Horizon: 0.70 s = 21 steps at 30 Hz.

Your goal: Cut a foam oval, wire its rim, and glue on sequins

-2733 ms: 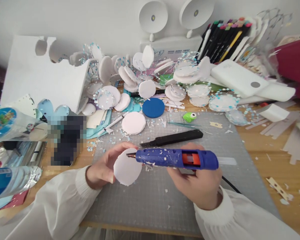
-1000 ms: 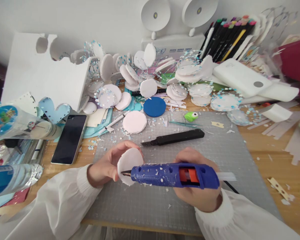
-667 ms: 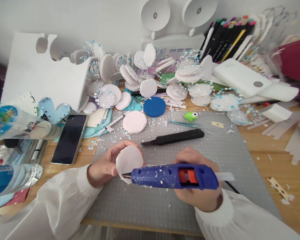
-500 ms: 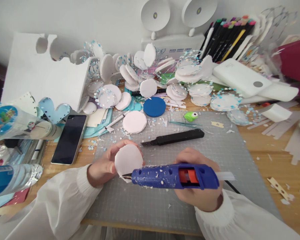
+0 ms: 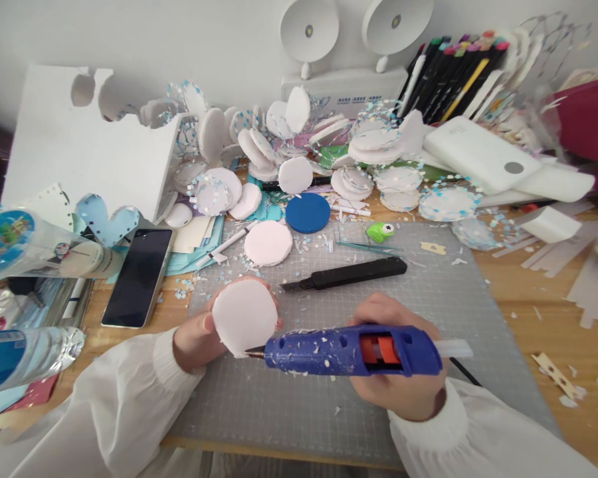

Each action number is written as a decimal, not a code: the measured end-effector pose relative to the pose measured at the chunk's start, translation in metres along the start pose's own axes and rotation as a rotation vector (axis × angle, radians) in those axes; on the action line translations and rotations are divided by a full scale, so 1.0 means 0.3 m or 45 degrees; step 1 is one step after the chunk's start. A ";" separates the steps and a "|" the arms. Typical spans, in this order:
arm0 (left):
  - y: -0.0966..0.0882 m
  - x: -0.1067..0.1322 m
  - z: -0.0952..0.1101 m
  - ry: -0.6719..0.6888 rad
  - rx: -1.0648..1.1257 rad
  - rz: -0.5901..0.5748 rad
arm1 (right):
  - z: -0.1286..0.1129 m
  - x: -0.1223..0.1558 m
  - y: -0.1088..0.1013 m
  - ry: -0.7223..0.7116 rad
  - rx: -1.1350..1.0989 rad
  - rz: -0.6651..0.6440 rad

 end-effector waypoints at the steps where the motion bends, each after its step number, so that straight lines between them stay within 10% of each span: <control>1: -0.001 0.001 0.000 -0.002 0.006 0.004 | 0.002 0.002 0.000 0.008 -0.014 0.001; 21: 0.007 0.003 0.007 0.035 0.088 -0.035 | -0.026 -0.028 -0.013 -0.091 0.143 0.186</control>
Point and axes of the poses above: each hand's wrist, its own x-axis away from the middle knuckle, its own y-axis out of the palm, z = x × y, the point moved 4 cm from there along -x, towards the middle knuckle, and after that the axes turned 2 degrees about y, right-handed, at the moved point
